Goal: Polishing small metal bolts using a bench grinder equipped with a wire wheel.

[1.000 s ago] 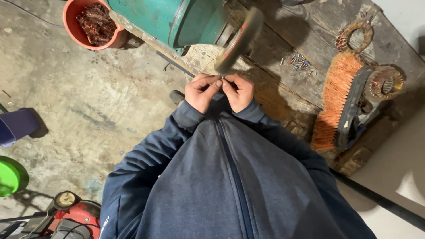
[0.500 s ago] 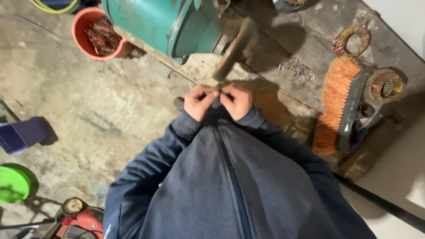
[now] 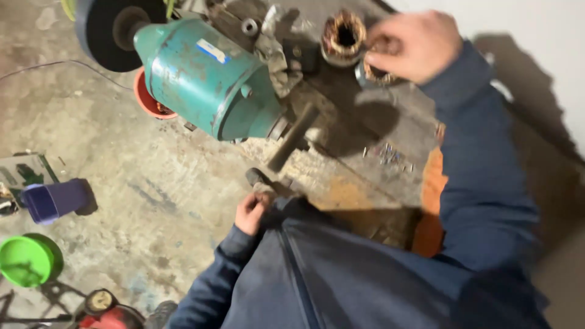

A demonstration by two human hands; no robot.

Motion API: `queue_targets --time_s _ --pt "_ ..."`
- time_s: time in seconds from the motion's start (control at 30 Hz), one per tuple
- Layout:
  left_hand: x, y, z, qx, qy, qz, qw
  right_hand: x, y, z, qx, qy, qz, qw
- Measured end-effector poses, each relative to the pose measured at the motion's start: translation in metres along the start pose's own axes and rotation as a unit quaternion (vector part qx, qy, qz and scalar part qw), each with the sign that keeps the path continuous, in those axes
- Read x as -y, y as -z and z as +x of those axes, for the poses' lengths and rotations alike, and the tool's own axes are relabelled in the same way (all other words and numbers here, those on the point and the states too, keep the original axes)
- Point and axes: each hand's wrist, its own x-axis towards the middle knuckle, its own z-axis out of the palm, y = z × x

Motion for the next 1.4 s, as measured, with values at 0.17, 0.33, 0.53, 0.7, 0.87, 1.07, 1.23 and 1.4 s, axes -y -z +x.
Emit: queue_targets --time_s 0.17,0.33,0.53,0.7,0.87,1.07,1.23,1.4 --pt "0.020 -0.025 -0.036 -0.088 0.028 -0.003 0.996 -0.010 -0.102 0.133 0.040 0.217 -0.046 0.974" --pt "0.010 -0.048 -0.052 -0.142 0.041 -0.003 0.989 -0.029 -0.258 0.178 0.080 0.275 -0.172 0.943" --pt "0.003 -0.051 -0.052 -0.163 0.047 -0.009 0.986 -0.025 -0.193 0.200 0.114 0.190 -0.222 0.950" --pt "0.003 -0.050 -0.045 -0.127 0.087 -0.017 0.988 -0.112 -0.163 0.206 0.067 0.063 -0.060 0.994" --pt "0.011 -0.040 -0.036 -0.101 0.069 -0.014 0.992 -0.158 -0.162 0.183 0.084 -0.021 0.013 0.996" --pt "0.019 -0.035 -0.030 -0.095 0.061 -0.018 0.993 -0.214 -0.225 0.190 0.111 0.003 0.160 0.981" --pt "0.020 -0.036 -0.032 -0.102 0.031 -0.035 0.994 -0.134 -0.177 0.184 0.222 -0.027 0.115 0.968" --pt "-0.002 -0.046 -0.042 -0.107 0.018 -0.091 0.990 -0.119 -0.164 0.183 0.216 0.022 0.031 0.976"
